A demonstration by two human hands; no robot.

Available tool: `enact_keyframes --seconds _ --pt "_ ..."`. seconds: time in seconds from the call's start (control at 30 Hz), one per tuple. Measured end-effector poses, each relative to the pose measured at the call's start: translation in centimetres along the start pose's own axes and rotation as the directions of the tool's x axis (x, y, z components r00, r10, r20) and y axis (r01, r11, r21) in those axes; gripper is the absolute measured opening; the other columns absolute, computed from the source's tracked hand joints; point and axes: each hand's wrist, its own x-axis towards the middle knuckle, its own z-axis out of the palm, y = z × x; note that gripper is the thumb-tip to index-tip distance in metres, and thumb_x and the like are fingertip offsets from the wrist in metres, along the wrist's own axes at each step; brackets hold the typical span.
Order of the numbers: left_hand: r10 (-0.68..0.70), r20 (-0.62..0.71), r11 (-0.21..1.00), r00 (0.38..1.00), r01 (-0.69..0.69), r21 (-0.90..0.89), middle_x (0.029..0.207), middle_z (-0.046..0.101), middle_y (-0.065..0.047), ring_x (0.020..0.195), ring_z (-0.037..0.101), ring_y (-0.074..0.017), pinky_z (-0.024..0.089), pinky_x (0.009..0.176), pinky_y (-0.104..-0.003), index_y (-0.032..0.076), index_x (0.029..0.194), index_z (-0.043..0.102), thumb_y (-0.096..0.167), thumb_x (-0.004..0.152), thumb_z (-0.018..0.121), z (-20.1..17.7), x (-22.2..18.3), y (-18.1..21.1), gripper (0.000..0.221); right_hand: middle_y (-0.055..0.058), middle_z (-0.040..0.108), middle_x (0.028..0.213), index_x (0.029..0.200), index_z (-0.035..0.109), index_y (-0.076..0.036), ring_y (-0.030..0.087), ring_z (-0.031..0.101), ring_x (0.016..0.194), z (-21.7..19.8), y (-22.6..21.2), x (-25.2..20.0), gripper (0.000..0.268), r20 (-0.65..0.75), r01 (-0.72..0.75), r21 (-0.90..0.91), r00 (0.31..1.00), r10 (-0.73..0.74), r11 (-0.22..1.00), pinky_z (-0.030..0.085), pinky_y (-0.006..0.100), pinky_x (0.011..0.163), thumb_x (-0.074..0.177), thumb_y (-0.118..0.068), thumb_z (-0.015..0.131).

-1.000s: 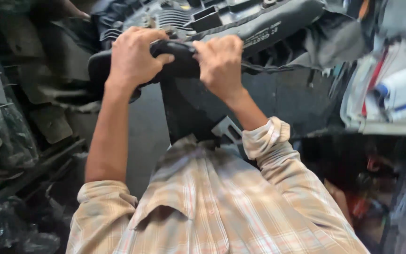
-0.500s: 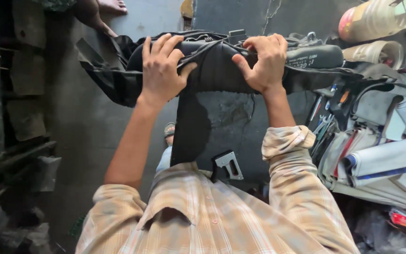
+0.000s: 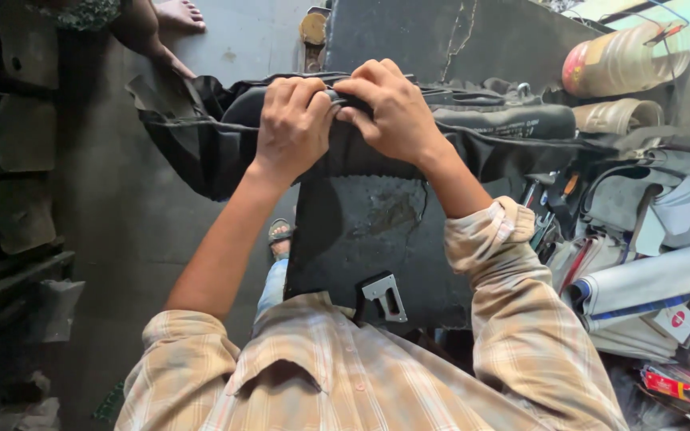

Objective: Re-upholstering a motorcycle seat by stretching and stapling a new black and blue cover onto the seat base.

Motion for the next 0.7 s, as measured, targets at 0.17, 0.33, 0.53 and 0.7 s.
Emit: enact_keyframes --seconds 0.17,0.33,0.53,0.7 --pt "-0.084 0.015 0.981 0.996 0.085 -0.177 0.110 0.064 -0.011 0.107 0.061 -0.0336 0.047 0.097 -0.047 0.003 0.102 0.058 0.009 0.096 0.074 0.2 0.5 -0.3 0.018 0.009 0.064 0.110 0.109 0.069 -0.008 0.030 0.060 0.108 0.0 2.5 0.4 0.022 -0.006 0.124 0.052 0.992 -0.123 0.991 0.052 0.039 0.095 0.091 -0.008 0.082" --pt "-0.053 -0.027 0.991 0.998 0.049 -0.127 0.110 0.064 -0.011 0.109 0.062 -0.0335 0.047 0.098 -0.047 0.004 0.103 0.056 0.010 0.096 0.074 1.0 1.4 -0.8 0.020 0.012 0.060 0.102 0.131 0.067 0.000 0.032 0.054 0.096 -0.8 2.5 1.6 0.043 0.051 0.177 -0.048 0.983 -0.174 0.983 0.050 0.042 0.088 0.089 -0.002 0.079" --pt "-0.111 0.093 0.976 0.989 0.126 -0.178 0.110 0.066 -0.014 0.108 0.062 -0.0353 0.047 0.098 -0.047 -0.001 0.117 0.066 0.015 0.095 0.075 0.0 3.4 -1.1 0.029 0.012 0.061 0.101 0.116 0.070 -0.003 0.032 0.059 0.100 0.4 3.0 1.1 0.026 -0.113 0.200 -0.219 0.967 -0.229 0.955 0.054 0.040 0.081 0.090 -0.001 0.077" --pt "0.002 0.098 0.996 0.995 0.006 -0.090 0.122 0.069 -0.015 0.114 0.062 -0.0347 0.046 0.103 -0.045 -0.003 0.124 0.070 0.012 0.095 0.072 1.9 3.0 -1.8 0.033 0.012 0.069 0.109 0.109 0.066 -0.001 0.031 0.067 0.104 1.5 3.6 1.2 0.018 -0.245 0.168 -0.319 0.936 -0.252 0.933 0.058 0.041 0.086 0.093 -0.003 0.073"
